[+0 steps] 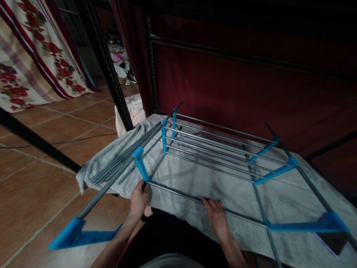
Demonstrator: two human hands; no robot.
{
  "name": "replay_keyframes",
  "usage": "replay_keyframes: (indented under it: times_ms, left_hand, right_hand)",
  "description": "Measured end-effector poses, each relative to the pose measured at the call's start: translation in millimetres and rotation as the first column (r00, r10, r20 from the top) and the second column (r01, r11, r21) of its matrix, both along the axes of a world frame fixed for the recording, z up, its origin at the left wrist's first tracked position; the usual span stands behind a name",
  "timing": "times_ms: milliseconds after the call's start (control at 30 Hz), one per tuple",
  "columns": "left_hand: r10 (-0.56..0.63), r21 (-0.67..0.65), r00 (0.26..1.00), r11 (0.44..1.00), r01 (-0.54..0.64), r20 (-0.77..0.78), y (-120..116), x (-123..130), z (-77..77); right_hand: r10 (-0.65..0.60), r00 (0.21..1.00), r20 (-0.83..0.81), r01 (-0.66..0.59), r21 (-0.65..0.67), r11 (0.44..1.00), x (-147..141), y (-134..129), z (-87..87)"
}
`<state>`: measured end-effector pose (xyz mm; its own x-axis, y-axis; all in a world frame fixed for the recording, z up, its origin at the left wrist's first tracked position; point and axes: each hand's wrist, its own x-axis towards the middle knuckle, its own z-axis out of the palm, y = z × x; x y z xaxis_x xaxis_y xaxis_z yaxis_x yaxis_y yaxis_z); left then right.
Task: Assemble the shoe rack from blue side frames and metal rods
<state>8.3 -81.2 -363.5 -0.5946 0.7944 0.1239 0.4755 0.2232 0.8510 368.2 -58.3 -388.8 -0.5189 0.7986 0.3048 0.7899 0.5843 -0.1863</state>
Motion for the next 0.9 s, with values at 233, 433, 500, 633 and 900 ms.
replay_keyframes:
  times_ms: [233,433,500,633,900]
  left_hand:
    - [0.012,-0.002,0.999,1.000,-0.012,-0.033,0,3,-1.6]
    - [0.038,-0.029,0.999,0.999,-0.039,-0.028,-1,7,-2.3]
    - [0.039,-0.032,0.999,0.999,-0.040,-0.027,-2,8,-2.1]
    - [0.055,-0.053,0.998,0.997,-0.056,-0.018,-4,10,-0.6]
    - [0.079,-0.054,0.997,0.995,-0.080,-0.014,4,8,0.6]
  right_hand:
    - [-0.005,1.000,0.006,0.005,-0.037,0.999,-2,0,8.0]
    - [0.005,1.000,-0.016,-0.006,-0.061,0.998,-4,2,10.5]
    - [0.003,1.000,-0.019,-0.004,-0.067,0.998,-4,2,11.2]
    - [-0.010,1.000,-0.018,0.009,-0.075,0.997,-5,3,12.9]
    - [-0.067,0.994,-0.084,0.065,-0.033,0.997,-12,-3,17.1]
